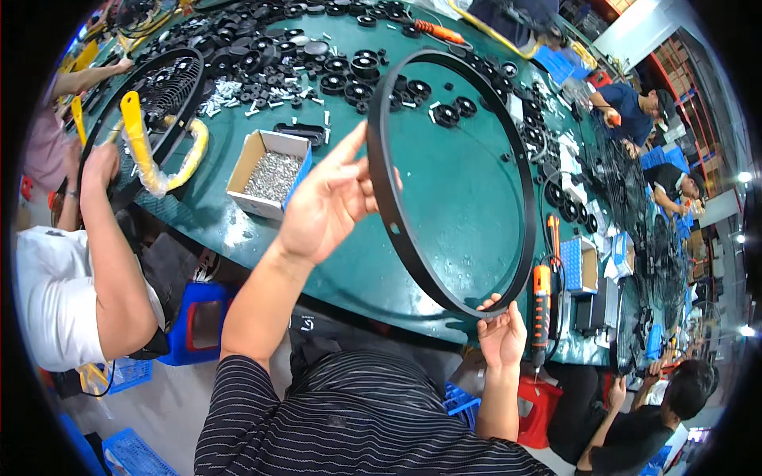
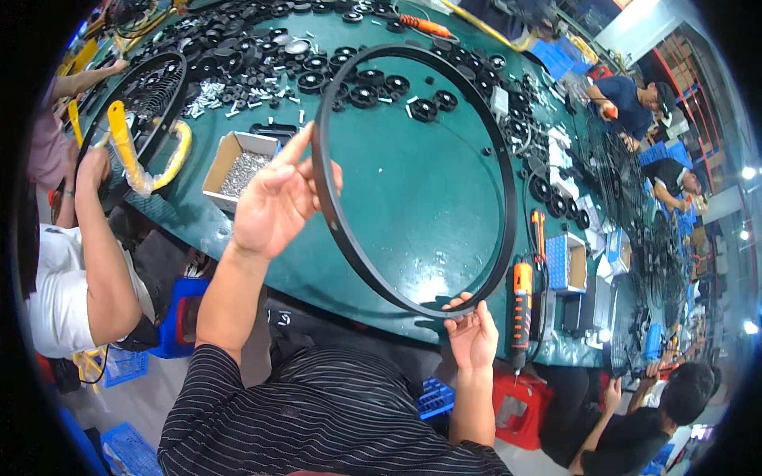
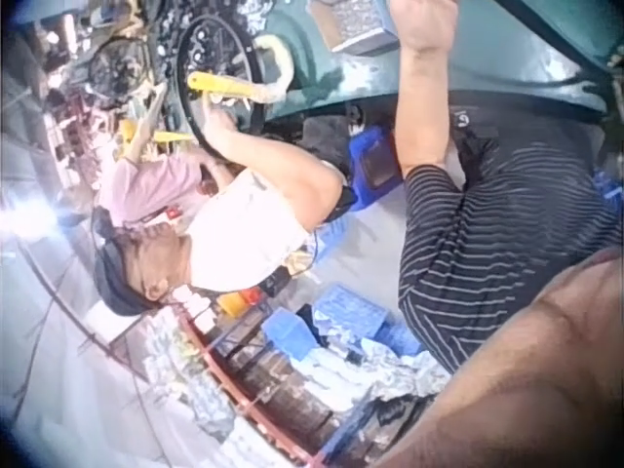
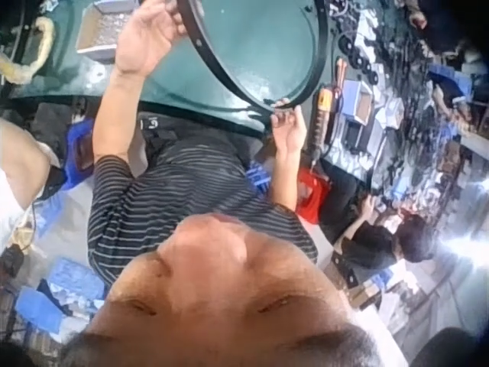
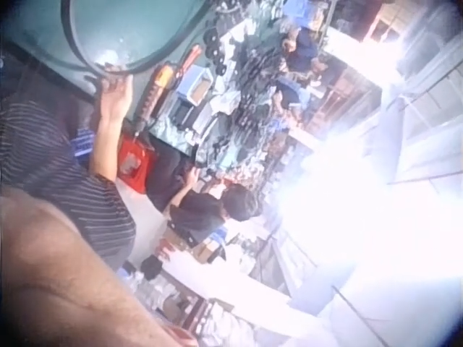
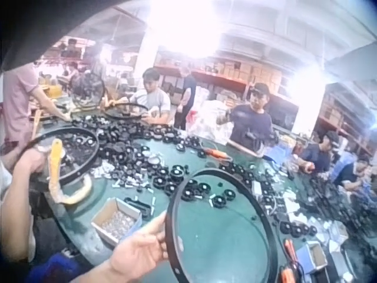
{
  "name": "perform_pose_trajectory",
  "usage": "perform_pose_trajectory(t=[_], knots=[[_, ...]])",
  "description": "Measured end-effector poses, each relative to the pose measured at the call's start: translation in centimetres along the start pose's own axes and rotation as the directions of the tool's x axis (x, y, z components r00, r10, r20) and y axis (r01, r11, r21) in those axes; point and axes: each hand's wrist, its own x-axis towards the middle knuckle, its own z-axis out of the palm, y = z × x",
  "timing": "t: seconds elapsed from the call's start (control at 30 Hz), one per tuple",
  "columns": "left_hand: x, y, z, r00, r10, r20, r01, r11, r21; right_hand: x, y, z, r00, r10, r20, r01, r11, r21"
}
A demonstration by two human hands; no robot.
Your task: The recorder uses an electric screwdriver to attach the metal guard and motor housing to industrial fans at a factory workbench.
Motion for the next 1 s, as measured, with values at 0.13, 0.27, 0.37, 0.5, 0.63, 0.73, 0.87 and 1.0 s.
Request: perform_pose_trajectory(t=[0.13, 0.27, 0.37, 0.5, 0.63, 0.73, 0.87, 1.0], knots=[[0.4, -0.4, -2.2, 0.988, -0.004, -0.156, 0.030, 0.986, 0.166, -1.1, 0.7, 2.1, 0.989, -0.144, -0.016, 0.142, 0.986, -0.082], [0.1, -0.5, -5.7, 0.983, 0.026, -0.183, 0.029, 0.956, 0.291, -1.2, -0.2, 4.8, 0.964, -0.254, 0.085, 0.264, 0.953, -0.150], [0.6, -1.1, -5.7, 0.985, 0.001, -0.173, 0.035, 0.978, 0.208, -1.9, -1.2, 6.3, 0.921, -0.341, 0.190, 0.367, 0.922, -0.123], [1.0, -2.4, -5.5, 0.990, 0.016, -0.139, 0.006, 0.988, 0.151, -2.0, -1.7, 8.1, 0.819, -0.502, 0.280, 0.566, 0.787, -0.244], [0.7, -4.8, -6.0, 0.976, 0.032, -0.215, 0.072, 0.886, 0.457, -2.3, -4.1, 10.3, 0.683, -0.590, 0.431, 0.728, 0.600, -0.331], [0.5, -4.2, -2.9, 0.990, 0.117, -0.079, -0.084, 0.937, 0.339, -2.3, -4.7, 10.7, 0.554, -0.441, 0.706, 0.803, 0.062, -0.592], [-0.9, -2.1, 2.1, 0.986, 0.147, 0.076, -0.154, 0.984, 0.087, -1.5, -4.7, 10.4, 0.663, 0.111, 0.740, 0.719, -0.371, -0.588], [-3.6, -3.3, 1.9, 0.987, 0.046, -0.156, 0.003, 0.953, 0.302, -0.8, -2.4, 7.4, 0.661, 0.155, 0.734, 0.717, -0.418, -0.558]])
